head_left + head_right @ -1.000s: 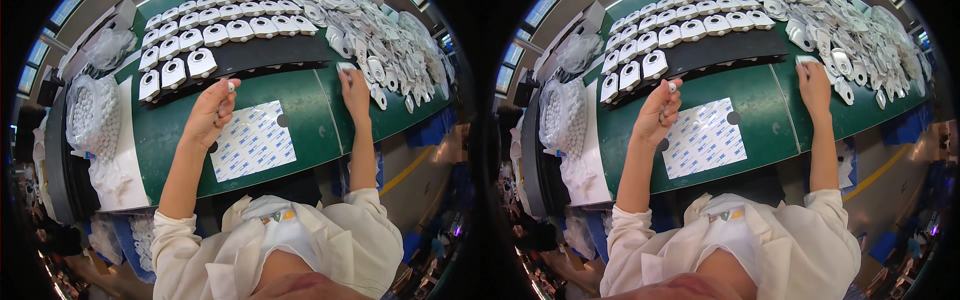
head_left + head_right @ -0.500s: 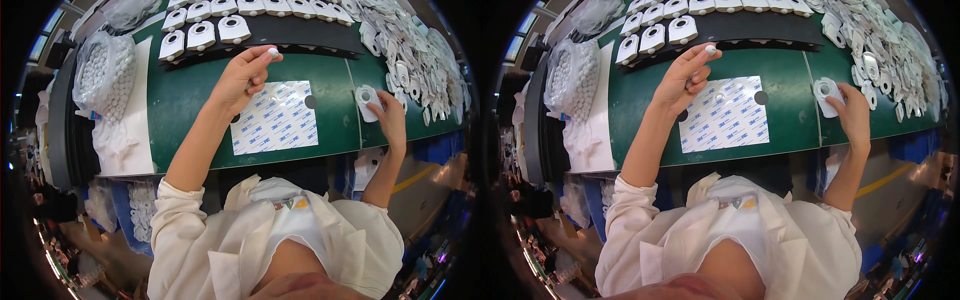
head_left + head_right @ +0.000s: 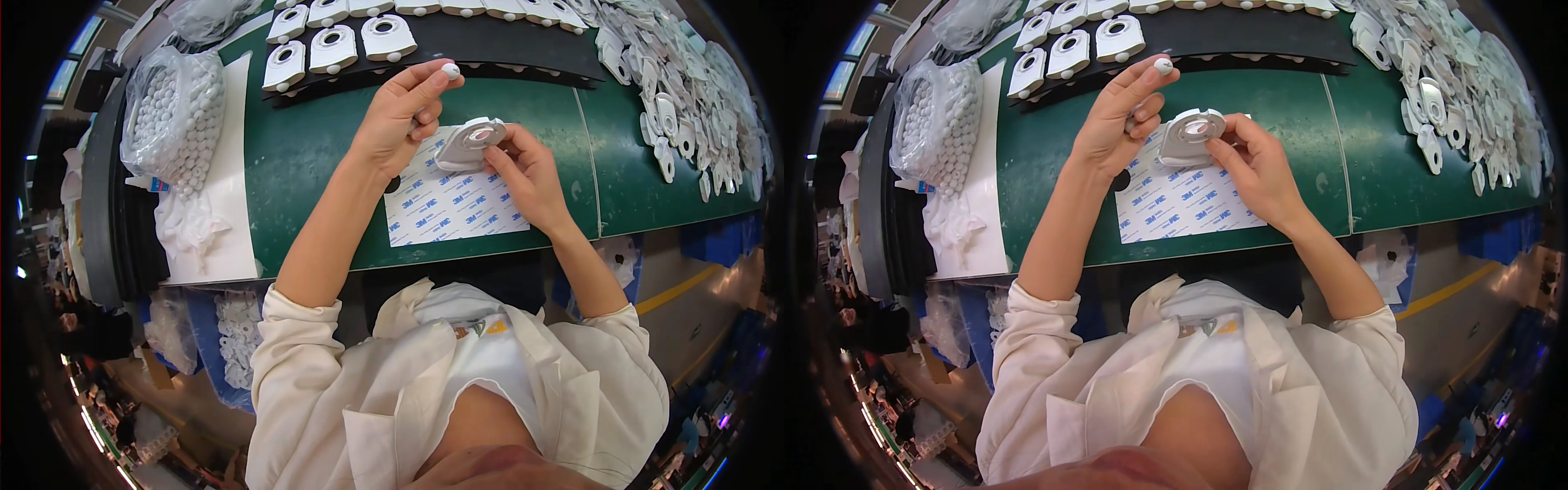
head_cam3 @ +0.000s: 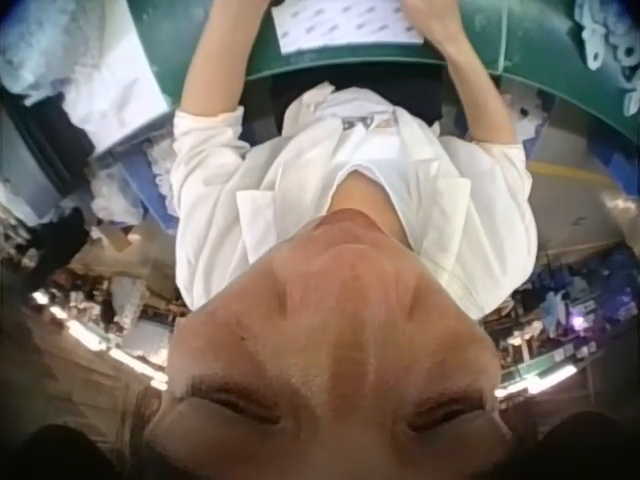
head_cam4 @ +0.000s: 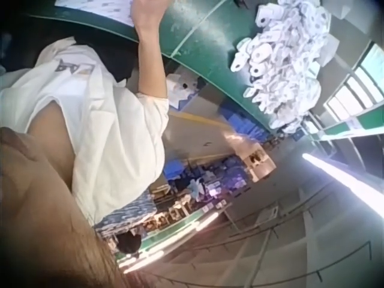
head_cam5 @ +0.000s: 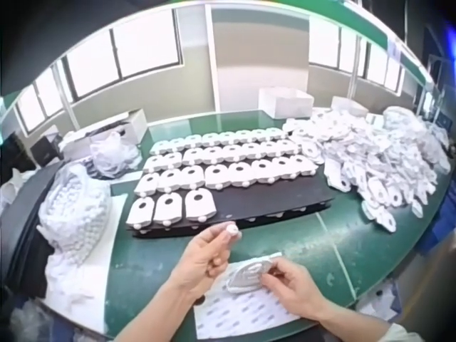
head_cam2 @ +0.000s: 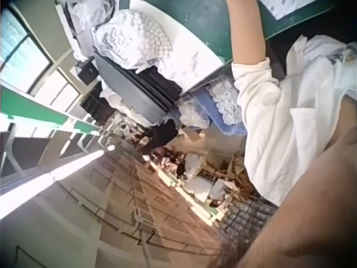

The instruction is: Assembling small white plastic components and organizing them into a grid-structured tray on an assembly line.

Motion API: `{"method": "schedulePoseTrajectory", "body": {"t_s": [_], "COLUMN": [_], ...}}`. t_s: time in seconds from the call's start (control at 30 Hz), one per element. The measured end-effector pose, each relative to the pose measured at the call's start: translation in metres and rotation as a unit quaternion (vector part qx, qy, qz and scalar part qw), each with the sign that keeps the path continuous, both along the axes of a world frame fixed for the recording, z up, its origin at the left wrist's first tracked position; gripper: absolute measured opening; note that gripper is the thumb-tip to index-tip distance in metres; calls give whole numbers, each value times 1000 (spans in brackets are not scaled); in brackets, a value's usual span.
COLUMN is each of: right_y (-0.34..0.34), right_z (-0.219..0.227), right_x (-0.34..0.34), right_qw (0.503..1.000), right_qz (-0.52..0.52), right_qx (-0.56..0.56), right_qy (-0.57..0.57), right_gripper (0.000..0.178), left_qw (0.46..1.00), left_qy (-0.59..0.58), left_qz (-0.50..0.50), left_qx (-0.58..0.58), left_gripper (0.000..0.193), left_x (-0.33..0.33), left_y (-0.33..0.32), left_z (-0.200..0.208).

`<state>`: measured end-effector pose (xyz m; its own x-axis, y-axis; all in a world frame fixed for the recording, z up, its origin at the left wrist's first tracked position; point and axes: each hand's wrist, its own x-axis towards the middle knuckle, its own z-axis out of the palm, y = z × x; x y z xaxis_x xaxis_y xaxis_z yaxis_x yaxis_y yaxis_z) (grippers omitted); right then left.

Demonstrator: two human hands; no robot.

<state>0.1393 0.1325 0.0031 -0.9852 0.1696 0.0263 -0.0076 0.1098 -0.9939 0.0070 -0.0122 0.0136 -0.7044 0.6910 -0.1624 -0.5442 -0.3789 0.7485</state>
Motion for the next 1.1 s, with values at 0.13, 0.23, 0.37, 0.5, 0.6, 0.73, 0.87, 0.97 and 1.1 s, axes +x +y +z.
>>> {"method": "schedulePoseTrajectory", "body": {"t_s": [0.13,0.23,0.37,0.5,0.6,0.73,0.87,0.97,1.1], "right_y": [-3,-5,-4,-5,-6,-8,-6,6,19], "right_z": [-4,-6,-7,-9,-8,-8,-14,-12,-14], "right_x": [-1,-2,-1,1,1,-1,-1,-6,-5], "right_qw": [1000,998,998,998,994,954,990,994,928], "right_qz": [-2,3,-18,-31,1,20,15,8,-61], "right_qx": [26,55,63,37,105,259,120,-79,-363], "right_qy": [8,21,13,33,39,148,69,74,57], "right_gripper": [13,13,12,12,14,17,16,16,19], "left_qw": [1000,1000,1000,1000,1000,1000,1000,999,994], "left_qy": [-4,-7,-3,-7,-3,11,26,35,73], "left_qz": [4,8,2,1,2,-9,-13,-26,-31], "left_qx": [0,-2,0,0,-6,-3,-7,-18,-81], "left_gripper": [25,22,21,21,20,25,31,30,29], "left_x": [0,0,1,2,1,2,2,4,10], "left_y": [1,0,0,-1,0,1,2,1,4], "left_z": [0,0,1,0,-1,1,1,2,7]}}
